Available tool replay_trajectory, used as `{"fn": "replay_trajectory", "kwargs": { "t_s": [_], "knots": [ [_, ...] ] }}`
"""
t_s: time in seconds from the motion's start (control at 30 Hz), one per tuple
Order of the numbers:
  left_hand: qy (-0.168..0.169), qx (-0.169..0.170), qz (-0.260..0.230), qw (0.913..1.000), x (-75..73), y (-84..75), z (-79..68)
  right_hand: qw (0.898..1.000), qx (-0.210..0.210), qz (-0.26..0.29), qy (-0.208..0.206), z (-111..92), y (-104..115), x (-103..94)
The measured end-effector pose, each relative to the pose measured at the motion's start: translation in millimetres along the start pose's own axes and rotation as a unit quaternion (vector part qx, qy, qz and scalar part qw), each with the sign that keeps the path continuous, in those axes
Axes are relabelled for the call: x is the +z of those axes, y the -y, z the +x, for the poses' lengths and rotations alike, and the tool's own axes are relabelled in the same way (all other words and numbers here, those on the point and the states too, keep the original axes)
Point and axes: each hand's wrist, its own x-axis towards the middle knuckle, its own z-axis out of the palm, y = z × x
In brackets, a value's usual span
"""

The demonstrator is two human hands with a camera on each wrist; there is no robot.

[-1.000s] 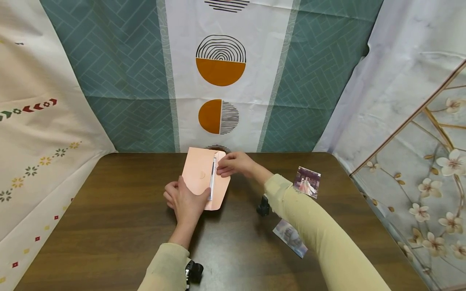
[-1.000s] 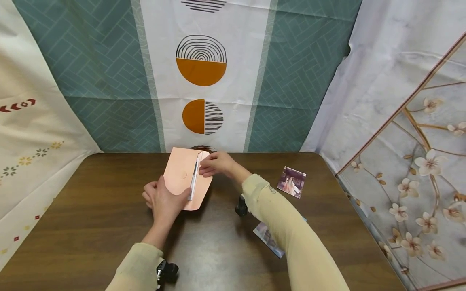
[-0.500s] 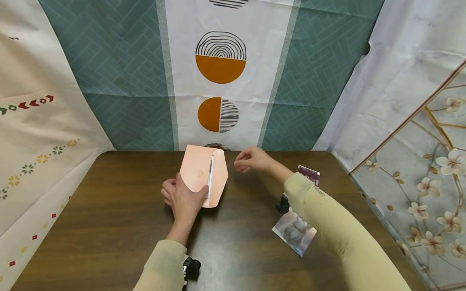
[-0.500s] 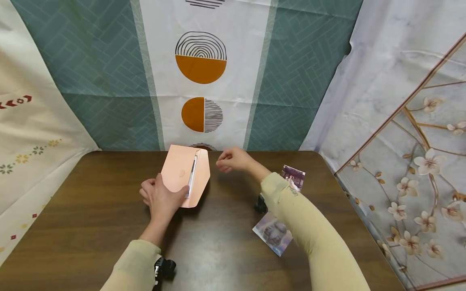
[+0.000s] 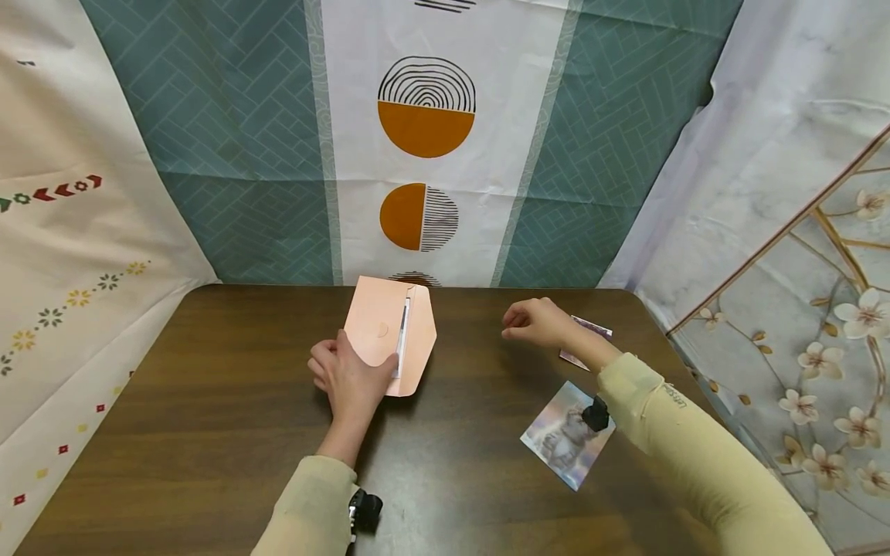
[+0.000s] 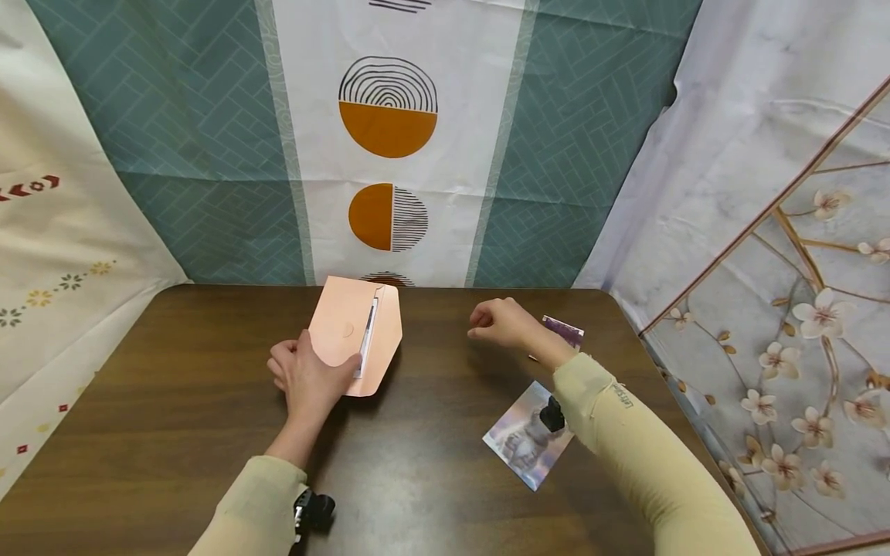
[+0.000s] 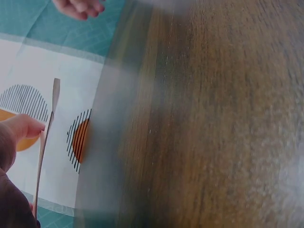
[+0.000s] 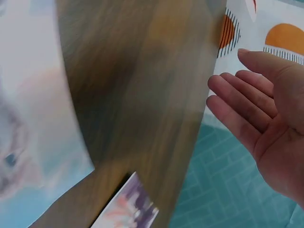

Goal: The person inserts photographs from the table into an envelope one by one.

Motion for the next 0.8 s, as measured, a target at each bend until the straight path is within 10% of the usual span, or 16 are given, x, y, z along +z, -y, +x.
{"fn": "replay_trajectory", "kwargs": {
  "t_s": [0.8],
  "knots": [
    [0.001, 0.002, -0.001, 1.0, -2.7, 4.0, 4.2, 0.995, -0.02, -0.075, -0.057, -115, -44, 21.3]
  ]
}}
